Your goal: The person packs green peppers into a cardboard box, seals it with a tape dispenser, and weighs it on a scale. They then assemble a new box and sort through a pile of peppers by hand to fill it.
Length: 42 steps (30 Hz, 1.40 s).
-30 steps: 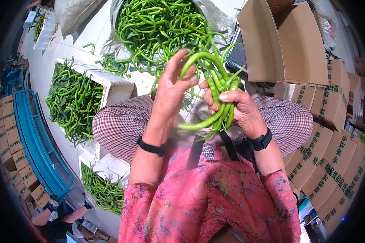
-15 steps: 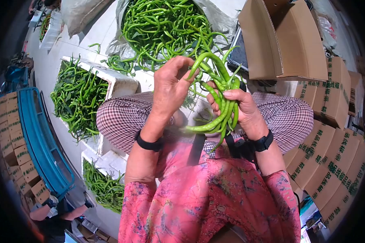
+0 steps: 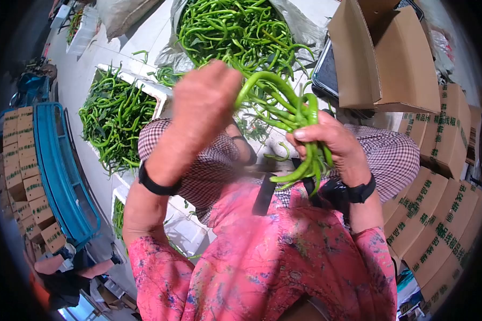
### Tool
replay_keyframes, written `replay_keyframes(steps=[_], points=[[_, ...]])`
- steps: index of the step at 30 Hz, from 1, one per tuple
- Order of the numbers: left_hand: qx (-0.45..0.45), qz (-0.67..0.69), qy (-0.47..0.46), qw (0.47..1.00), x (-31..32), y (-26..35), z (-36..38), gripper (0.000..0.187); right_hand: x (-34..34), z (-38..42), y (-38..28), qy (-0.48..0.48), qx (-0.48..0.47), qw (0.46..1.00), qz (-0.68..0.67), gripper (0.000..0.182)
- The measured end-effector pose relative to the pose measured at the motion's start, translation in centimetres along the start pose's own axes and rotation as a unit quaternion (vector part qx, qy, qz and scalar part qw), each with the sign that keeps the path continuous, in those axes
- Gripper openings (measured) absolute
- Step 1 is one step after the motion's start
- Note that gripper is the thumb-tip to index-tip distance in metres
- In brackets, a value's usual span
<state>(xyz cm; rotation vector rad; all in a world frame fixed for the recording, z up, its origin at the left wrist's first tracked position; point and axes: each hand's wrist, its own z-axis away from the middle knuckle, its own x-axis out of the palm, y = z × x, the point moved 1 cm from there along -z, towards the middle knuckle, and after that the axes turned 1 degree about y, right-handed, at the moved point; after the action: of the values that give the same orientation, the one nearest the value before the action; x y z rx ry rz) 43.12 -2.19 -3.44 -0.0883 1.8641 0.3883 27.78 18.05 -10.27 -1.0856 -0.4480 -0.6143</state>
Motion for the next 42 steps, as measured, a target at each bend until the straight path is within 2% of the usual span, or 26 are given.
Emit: replay_keyframes(steps=[1, 2, 3, 5, 7, 9, 10, 12, 13, 15, 17, 21, 23, 25, 26, 29, 30, 32, 33, 34, 35, 36, 37, 39, 41, 42], points=[[-0.022, -0.044, 0.013, 0.999, -0.9, -1.4, 0.3, 0.026, -0.3, 0.5, 0.1, -0.006, 0.000, 1.000, -0.001, 0.040], [-0.118, 0.112, 0.039, 0.986, -2.3, -3.1, 1.0, 0.024, -1.1, 1.4, 0.3, -0.009, -0.011, 0.998, -0.053, 0.041], [-0.207, 0.266, 0.066, 0.939, -4.0, -5.1, 1.7, 0.023, -1.8, 1.9, 0.2, -0.010, -0.024, 0.994, -0.105, 0.043], [-0.198, 0.210, 0.145, 0.946, -7.0, -7.8, 3.7, 0.022, -2.3, 2.3, 0.3, 0.004, -0.033, 0.988, -0.148, 0.043], [-0.227, -0.007, 0.040, 0.973, -10.4, -11.8, 6.1, 0.025, -2.2, 2.0, 0.3, 0.032, -0.069, 0.968, -0.237, 0.040], [-0.233, -0.266, -0.102, 0.930, -12.0, -15.2, 9.0, 0.028, -2.8, 1.2, 0.8, 0.003, -0.074, 0.959, -0.275, 0.035], [-0.229, -0.265, -0.103, 0.931, -12.0, -14.6, 10.0, 0.028, -2.9, 0.9, 1.1, 0.020, -0.066, 0.953, -0.296, 0.033], [-0.277, -0.233, 0.007, 0.932, -12.2, -13.4, 11.9, 0.029, -3.4, 0.2, 1.6, 0.024, -0.059, 0.940, -0.335, 0.030], [-0.316, 0.029, 0.105, 0.942, -12.0, -10.4, 11.6, 0.030, -3.6, -0.1, 1.9, 0.069, -0.061, 0.944, -0.317, 0.030], [-0.374, 0.194, 0.125, 0.898, -11.2, -2.7, 9.1, 0.027, -3.3, -0.7, 1.7, 0.055, -0.068, 0.935, -0.343, 0.031], [-0.302, 0.318, 0.092, 0.894, -8.7, 0.8, 8.4, 0.022, -3.5, -1.2, 1.9, 0.037, -0.064, 0.931, -0.356, 0.032], [-0.253, 0.468, -0.015, 0.847, -2.8, 3.7, 6.4, 0.021, -3.4, -1.1, 2.1, 0.038, -0.070, 0.940, -0.333, 0.040], [-0.092, 0.342, -0.016, 0.935, -0.4, 5.3, 5.1, 0.027, -3.4, -1.2, 2.2, 0.040, -0.081, 0.930, -0.355, 0.032], [-0.005, 0.241, -0.035, 0.970, 2.0, 7.2, 4.5, 0.032, -3.3, -1.3, 2.5, 0.045, -0.081, 0.928, -0.361, 0.033], [-0.007, 0.230, -0.115, 0.966, 3.4, 7.4, 4.9, 0.030, -3.4, -1.3, 2.7, 0.049, -0.087, 0.929, -0.356, 0.034], [-0.061, 0.295, -0.123, 0.946, 3.9, 7.2, 5.6, 0.027, -3.9, -1.4, 2.9, 0.067, -0.089, 0.931, -0.348, 0.037], [-0.058, 0.326, -0.043, 0.943, 3.5, 6.6, 5.8, 0.020, -4.1, -1.3, 3.1, 0.074, -0.081, 0.929, -0.352, 0.036], [-0.133, 0.411, -0.062, 0.900, 0.0, 5.1, 6.3, 0.020, -4.8, -1.5, 3.7, 0.086, -0.069, 0.933, -0.343, 0.034], [-0.209, 0.445, -0.024, 0.870, -2.1, 5.1, 6.8, 0.022, -5.0, -1.8, 3.8, 0.086, -0.069, 0.932, -0.345, 0.034], [-0.279, 0.443, 0.061, 0.850, -4.0, 4.6, 7.8, 0.021, -5.1, -1.9, 4.0, 0.068, -0.070, 0.935, -0.340, 0.036], [-0.302, 0.380, 0.152, 0.861, -5.0, 2.0, 9.7, 0.021, -5.1, -2.0, 4.0, 0.050, -0.071, 0.939, -0.334, 0.039], [-0.337, 0.344, 0.218, 0.849, -6.4, 0.4, 10.5, 0.022, -4.9, -2.0, 3.9, 0.046, -0.072, 0.938, -0.335, 0.040], [-0.339, 0.304, 0.251, 0.854, -7.9, -1.8, 11.7, 0.025, -4.7, -2.0, 3.9, 0.046, -0.072, 0.938, -0.335, 0.040], [-0.341, 0.077, 0.310, 0.884, -9.6, -5.2, 13.7, 0.030, -4.3, -2.2, 3.9, 0.059, -0.069, 0.938, -0.334, 0.031], [-0.314, -0.023, 0.400, 0.861, -10.5, -5.1, 14.1, 0.034, -3.8, -2.3, 3.7, 0.052, -0.071, 0.940, -0.329, 0.033], [-0.315, -0.021, 0.401, 0.860, -10.1, -4.5, 14.2, 0.034, -3.6, -2.5, 3.8, 0.050, -0.076, 0.939, -0.331, 0.034]])
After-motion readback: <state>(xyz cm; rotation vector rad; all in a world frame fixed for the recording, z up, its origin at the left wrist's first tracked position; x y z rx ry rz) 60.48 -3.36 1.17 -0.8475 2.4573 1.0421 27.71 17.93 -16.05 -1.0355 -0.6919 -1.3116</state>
